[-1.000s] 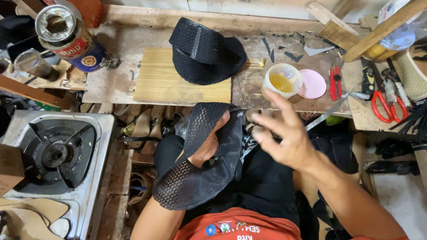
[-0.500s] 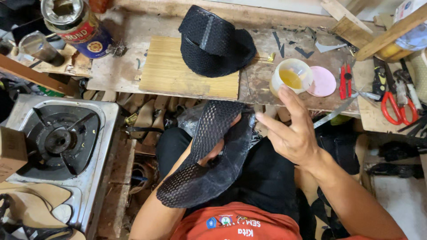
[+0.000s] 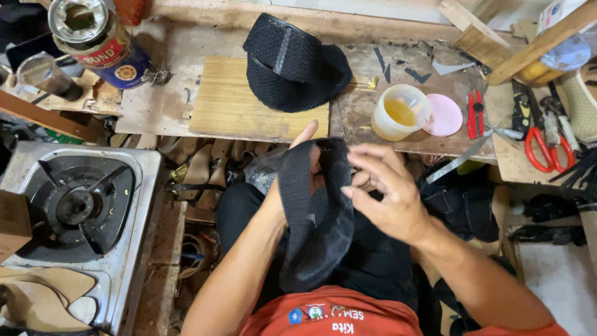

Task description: The person applies a yellow liquid adhesive to the edges of a black shoe sole using their fingers, then presses the sole together to bond the edges. The person repeats the application and pressing steps multiple times on different sections of the sole.

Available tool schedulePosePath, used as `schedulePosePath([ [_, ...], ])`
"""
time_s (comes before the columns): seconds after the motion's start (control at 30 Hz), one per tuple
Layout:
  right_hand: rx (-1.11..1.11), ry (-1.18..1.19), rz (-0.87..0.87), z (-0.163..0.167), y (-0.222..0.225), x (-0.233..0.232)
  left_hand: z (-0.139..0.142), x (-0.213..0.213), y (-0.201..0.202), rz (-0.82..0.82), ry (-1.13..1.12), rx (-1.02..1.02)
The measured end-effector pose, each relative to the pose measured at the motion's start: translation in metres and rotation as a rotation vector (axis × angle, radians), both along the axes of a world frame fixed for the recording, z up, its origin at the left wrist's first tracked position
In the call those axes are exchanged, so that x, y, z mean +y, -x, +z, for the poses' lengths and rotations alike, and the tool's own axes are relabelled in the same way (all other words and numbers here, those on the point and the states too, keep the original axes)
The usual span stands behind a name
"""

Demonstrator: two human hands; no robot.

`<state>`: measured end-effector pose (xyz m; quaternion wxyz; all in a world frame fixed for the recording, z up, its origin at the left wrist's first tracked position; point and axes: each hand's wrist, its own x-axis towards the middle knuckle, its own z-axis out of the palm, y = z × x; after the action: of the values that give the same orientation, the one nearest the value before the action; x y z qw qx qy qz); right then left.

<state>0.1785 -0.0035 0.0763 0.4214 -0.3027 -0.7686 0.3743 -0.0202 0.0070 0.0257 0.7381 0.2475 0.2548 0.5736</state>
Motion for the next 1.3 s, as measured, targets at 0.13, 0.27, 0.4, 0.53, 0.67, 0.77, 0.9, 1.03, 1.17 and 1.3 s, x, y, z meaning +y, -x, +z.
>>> schedulePosePath([
  [0.13, -0.308, -0.044, -0.105, 0.018, -0.011, 0.033, -0.010, -0.001, 0.007, 0.002, -0.003, 0.011],
  [0.27, -0.640, -0.396, -0.326, 0.040, -0.027, 0.081, -0.006, -0.008, 0.009, 0.096, 0.002, 0.040],
  [0.4, -0.866, -0.376, -0.347, 0.050, -0.030, 0.105, 0.003, -0.016, 0.013, 0.150, 0.093, 0.047],
  [0.53, -0.862, -0.367, -0.388, 0.045, -0.044, 0.106, 0.002, -0.014, 0.016, 0.181, 0.091, -0.032],
  [0.67, -0.667, -0.340, -0.392, 0.029, -0.059, 0.094, -0.003, -0.008, 0.017, 0.187, 0.114, -0.080],
  [0.77, -0.470, -0.283, -0.233, 0.025, -0.053, 0.072, -0.005, -0.008, 0.008, 0.185, 0.049, -0.097],
  [0.9, -0.340, -0.370, -0.048, 0.013, -0.025, 0.021, 0.002, -0.009, -0.004, 0.203, -0.051, 0.009],
  [1.03, -0.385, -0.624, -0.067, 0.005, -0.010, 0.015, 0.008, -0.014, -0.010, 0.226, -0.137, -0.001],
  [1.17, -0.392, -0.669, -0.131, 0.003, -0.013, 0.025, 0.008, -0.016, -0.009, 0.187, -0.047, 0.094],
  [1.3, -0.384, -0.777, -0.040, 0.004, -0.019, 0.024, 0.004, -0.015, -0.006, 0.200, -0.149, -0.018],
])
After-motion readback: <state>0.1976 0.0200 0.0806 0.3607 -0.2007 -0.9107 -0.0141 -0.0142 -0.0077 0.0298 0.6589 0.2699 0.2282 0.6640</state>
